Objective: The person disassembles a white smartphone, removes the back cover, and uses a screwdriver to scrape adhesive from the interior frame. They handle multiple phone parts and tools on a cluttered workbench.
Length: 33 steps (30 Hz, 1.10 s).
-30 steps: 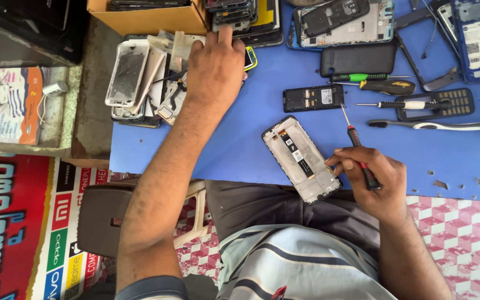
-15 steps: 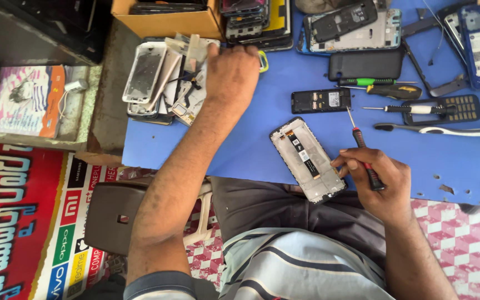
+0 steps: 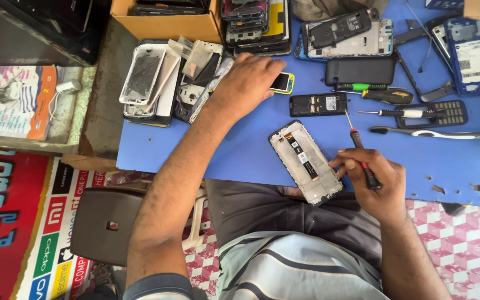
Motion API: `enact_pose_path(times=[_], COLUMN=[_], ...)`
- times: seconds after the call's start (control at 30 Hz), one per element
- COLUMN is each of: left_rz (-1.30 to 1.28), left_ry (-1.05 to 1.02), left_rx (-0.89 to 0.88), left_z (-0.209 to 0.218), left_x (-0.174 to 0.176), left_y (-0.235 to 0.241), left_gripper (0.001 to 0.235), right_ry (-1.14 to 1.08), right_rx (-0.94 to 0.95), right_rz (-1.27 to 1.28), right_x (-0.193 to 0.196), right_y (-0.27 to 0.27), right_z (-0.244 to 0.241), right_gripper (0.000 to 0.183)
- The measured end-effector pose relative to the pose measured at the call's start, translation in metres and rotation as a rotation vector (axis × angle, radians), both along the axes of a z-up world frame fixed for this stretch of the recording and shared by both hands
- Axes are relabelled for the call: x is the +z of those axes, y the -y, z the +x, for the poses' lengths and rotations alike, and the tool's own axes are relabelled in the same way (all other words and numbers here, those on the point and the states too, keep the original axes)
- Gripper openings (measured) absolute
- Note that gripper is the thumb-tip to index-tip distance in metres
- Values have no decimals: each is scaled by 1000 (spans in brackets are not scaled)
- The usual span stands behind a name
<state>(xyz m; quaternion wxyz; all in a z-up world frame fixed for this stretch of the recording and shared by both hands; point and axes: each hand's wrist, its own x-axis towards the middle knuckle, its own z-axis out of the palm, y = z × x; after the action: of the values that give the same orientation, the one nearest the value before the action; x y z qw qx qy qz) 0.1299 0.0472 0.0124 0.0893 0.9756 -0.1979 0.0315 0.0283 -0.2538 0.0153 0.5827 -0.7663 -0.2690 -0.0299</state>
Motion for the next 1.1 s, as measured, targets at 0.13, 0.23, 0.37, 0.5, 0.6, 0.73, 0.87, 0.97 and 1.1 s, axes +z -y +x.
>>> enact_pose_path(times=[0.13,0.23,0.37,0.5,0.6,0.73,0.87,0.97,1.1], left_rz=[-189,-357,-500,-537,-491,-442,-435,-398,-538], left_ry=[149,165,244,368,392,358,318,320,251], left_rx=[-43,-78,-138,-247,-346,-433,-408,-368,-200], left_z=[3,0,-2,-7,-19,-54,-79,-89,-102], left_x=[-5,-8,-6,1,13,25,31,32,29], left_y=[-6,-7,-5,11,25,48,74,79,71], left_gripper=[65,64,64,65,64,65,58,65,69], right_ry=[-2,-39,-54,-64,-76,-186,-271,-361,-387], right_rx=[-4,-3,0,-62,-92,12,17,-17,-47], right_rz=[-11,7,5,-3,47,358,411,354,435], right_x=[3,-1,-8,-13,-18,-29,-37,-42,-45], right_y=[-3,-3,-3,-3,-2,5,18,25,29], right_z=[0,-1,2,-1,1,6,8,7,11], right_gripper=[11,11,12,14,21,42,48,36,31])
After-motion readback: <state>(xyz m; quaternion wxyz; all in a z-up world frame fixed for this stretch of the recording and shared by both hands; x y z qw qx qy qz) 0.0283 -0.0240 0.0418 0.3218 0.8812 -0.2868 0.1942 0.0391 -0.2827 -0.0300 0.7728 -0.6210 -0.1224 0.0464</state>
